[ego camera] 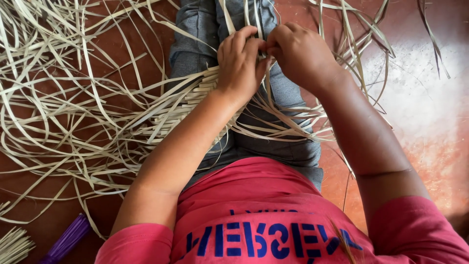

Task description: The person weaves a straw hat by hand while sitting on the floor, interlacing long strips of dried palm leaves into a structured pattern.

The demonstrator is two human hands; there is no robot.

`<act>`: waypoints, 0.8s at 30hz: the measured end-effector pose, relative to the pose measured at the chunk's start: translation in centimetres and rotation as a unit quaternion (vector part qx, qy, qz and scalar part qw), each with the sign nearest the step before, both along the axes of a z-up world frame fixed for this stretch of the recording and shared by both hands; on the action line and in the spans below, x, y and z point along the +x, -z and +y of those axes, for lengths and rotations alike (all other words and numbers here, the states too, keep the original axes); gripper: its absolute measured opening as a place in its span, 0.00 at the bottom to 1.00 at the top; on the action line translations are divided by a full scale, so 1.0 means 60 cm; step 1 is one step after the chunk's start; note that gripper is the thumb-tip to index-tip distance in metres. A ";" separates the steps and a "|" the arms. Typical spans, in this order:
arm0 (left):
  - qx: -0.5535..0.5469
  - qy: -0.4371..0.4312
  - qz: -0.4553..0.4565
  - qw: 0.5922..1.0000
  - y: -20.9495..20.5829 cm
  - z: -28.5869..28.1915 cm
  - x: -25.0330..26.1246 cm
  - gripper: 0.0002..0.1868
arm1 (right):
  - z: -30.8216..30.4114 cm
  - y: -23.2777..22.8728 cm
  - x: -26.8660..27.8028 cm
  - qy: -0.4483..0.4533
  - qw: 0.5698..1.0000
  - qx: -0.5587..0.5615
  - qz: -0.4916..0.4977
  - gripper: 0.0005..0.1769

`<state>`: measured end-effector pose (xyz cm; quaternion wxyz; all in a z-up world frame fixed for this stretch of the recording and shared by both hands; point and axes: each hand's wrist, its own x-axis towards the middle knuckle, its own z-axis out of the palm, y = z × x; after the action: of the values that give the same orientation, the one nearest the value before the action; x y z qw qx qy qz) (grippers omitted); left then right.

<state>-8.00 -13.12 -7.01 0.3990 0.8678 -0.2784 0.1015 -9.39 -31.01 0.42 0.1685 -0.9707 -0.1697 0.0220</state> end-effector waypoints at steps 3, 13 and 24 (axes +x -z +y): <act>-0.014 -0.026 -0.034 0.999 0.008 -0.001 -0.009 0.19 | -0.006 0.007 0.012 0.015 0.997 0.044 0.069 0.04; 0.056 0.093 -0.105 0.989 -0.032 0.009 -0.016 0.11 | -0.010 -0.010 0.024 0.134 0.958 0.174 0.186 0.12; 0.095 0.129 0.005 0.987 -0.058 0.002 -0.005 0.18 | -0.016 -0.104 0.061 0.239 0.927 0.265 0.114 0.13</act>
<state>-8.28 -13.01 -3.51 0.3262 0.8589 -0.3944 0.0180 -5.74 -31.97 6.63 0.4382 -0.8934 0.0879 0.0456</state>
